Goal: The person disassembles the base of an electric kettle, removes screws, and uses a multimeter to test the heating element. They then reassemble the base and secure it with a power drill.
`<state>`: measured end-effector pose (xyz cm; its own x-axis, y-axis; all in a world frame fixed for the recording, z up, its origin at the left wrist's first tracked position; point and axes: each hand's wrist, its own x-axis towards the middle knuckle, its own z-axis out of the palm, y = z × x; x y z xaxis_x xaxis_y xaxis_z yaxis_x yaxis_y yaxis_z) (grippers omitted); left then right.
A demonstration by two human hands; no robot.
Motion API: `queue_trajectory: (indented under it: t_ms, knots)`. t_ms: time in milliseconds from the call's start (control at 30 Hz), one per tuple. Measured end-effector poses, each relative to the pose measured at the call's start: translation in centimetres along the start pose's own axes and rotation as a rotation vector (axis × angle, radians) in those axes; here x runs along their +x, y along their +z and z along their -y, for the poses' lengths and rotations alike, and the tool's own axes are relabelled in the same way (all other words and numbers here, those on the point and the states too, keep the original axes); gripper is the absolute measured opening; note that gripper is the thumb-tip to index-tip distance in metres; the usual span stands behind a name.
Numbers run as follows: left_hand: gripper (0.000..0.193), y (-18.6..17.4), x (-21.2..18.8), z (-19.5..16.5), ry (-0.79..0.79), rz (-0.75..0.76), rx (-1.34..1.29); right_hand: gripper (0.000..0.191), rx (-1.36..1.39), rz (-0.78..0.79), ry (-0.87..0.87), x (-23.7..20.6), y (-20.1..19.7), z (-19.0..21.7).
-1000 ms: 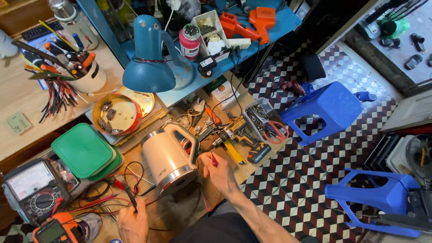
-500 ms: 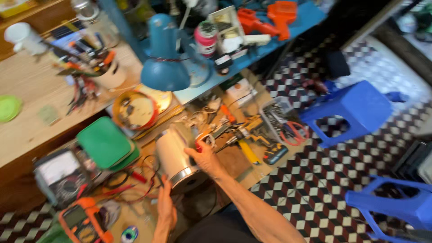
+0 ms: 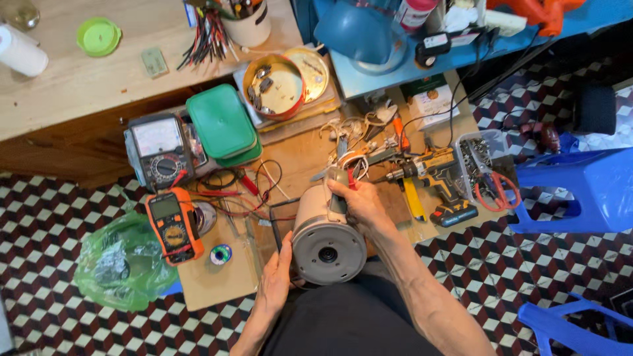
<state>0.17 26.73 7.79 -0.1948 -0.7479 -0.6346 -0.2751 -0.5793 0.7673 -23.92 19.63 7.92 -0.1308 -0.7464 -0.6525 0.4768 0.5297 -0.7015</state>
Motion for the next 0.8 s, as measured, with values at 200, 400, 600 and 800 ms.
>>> queue_trajectory:
  t_ms: [200, 400, 600, 800]
  knots:
    - [0.059, -1.1, -1.5, -3.3, -0.006, -0.09, 0.343, 0.029, -0.284, -0.024, 0.068, 1.9, -1.0, 0.2]
    - [0.045, -2.0, -1.7, -8.4, 0.847, -0.281, 0.432, 0.028, -0.366, -0.084, 0.01, 5.0, -0.8, 1.8]
    - [0.056, -4.9, -2.5, -9.2, 0.113, -0.066, 0.098, 0.024, -0.199, -0.092, 0.033, 9.9, -0.7, 1.0]
    - [0.04, -9.2, -7.2, -7.6, -0.13, 0.186, -0.158, 0.034, -0.05, -0.185, 0.101, 11.6, -1.8, -0.1]
